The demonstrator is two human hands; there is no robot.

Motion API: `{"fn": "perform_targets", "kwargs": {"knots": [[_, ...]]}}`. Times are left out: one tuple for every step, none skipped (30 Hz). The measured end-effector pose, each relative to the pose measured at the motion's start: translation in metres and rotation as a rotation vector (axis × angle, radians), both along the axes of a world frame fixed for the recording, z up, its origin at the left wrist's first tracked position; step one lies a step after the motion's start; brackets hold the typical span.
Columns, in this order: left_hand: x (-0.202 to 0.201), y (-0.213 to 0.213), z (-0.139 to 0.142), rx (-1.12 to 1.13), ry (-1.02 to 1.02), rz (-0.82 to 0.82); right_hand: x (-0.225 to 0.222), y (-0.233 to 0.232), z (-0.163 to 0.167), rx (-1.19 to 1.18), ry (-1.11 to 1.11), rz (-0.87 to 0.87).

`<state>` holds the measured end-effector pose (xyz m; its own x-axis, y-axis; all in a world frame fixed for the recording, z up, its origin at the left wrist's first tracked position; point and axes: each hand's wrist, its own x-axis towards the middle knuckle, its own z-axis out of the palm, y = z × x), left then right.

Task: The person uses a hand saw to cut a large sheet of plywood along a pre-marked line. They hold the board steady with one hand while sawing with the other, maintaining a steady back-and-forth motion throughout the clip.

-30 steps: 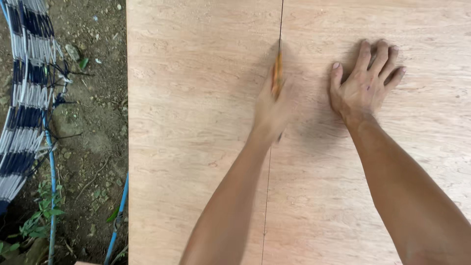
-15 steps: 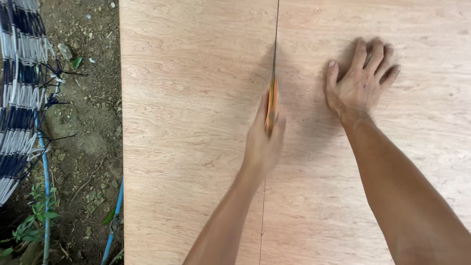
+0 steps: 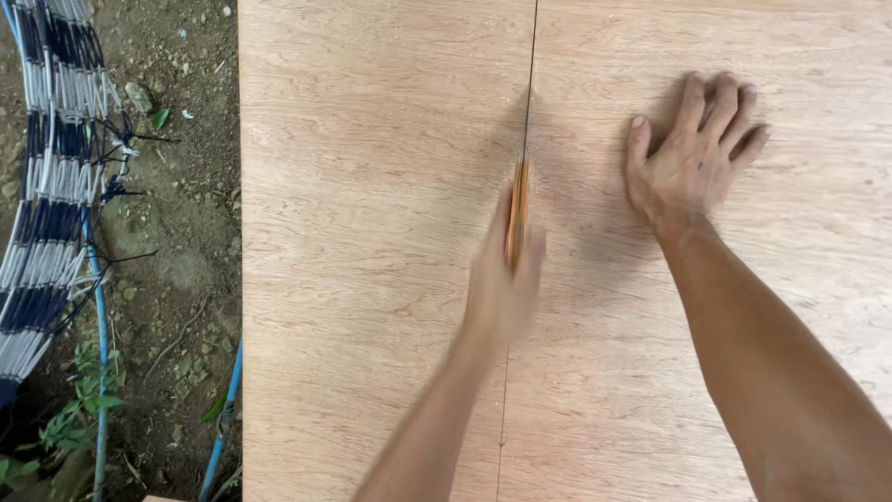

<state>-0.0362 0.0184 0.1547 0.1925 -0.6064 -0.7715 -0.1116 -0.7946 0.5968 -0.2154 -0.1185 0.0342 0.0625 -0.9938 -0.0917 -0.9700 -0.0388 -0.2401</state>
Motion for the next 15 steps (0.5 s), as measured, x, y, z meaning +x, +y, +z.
{"fn": "perform_targets", "kwargs": {"knots": [[0.004,-0.035,-0.017,-0.050,-0.017,0.007,0.000,0.000,0.000,0.002,-0.001,-0.011],[0.006,-0.064,-0.032,-0.216,-0.067,0.051,0.000,0.001,-0.001,0.006,0.002,-0.016],[0.007,-0.077,-0.041,-0.195,-0.044,0.057,-0.001,0.001,-0.001,0.012,0.008,-0.019],[0.006,-0.082,-0.046,-0.169,-0.023,0.066,-0.001,0.002,-0.001,0.024,0.012,-0.018],[0.004,-0.073,-0.043,-0.146,-0.014,0.083,-0.002,0.002,-0.002,0.014,0.006,0.005],[-0.001,-0.050,-0.034,-0.233,-0.019,0.103,-0.002,0.002,-0.002,-0.008,0.001,0.013],[-0.007,-0.018,-0.020,-0.331,-0.016,0.115,-0.003,0.001,-0.002,-0.042,0.000,0.013],[-0.014,0.019,-0.004,-0.768,-0.452,-0.126,-0.004,0.001,-0.003,-0.056,0.005,0.013],[-0.018,0.057,0.016,-0.258,-0.020,0.058,-0.005,0.001,-0.003,-0.043,0.007,0.023],[-0.023,0.087,0.030,-0.153,-0.020,-0.009,-0.005,0.000,-0.003,-0.027,0.013,0.031],[-0.026,0.103,0.034,-0.093,0.025,0.016,-0.006,0.000,-0.004,-0.023,0.009,0.028],[-0.026,0.110,0.035,-0.050,0.069,0.039,-0.006,0.000,-0.005,-0.036,0.004,0.023],[-0.026,0.104,0.030,0.000,0.114,0.069,-0.006,0.000,-0.005,-0.041,0.001,0.026],[-0.023,0.084,0.017,-0.016,0.078,0.034,-0.006,0.000,-0.005,-0.035,0.006,0.023],[-0.017,0.056,0.001,-0.025,0.041,-0.001,-0.005,0.000,-0.006,-0.023,0.010,0.019]]}}
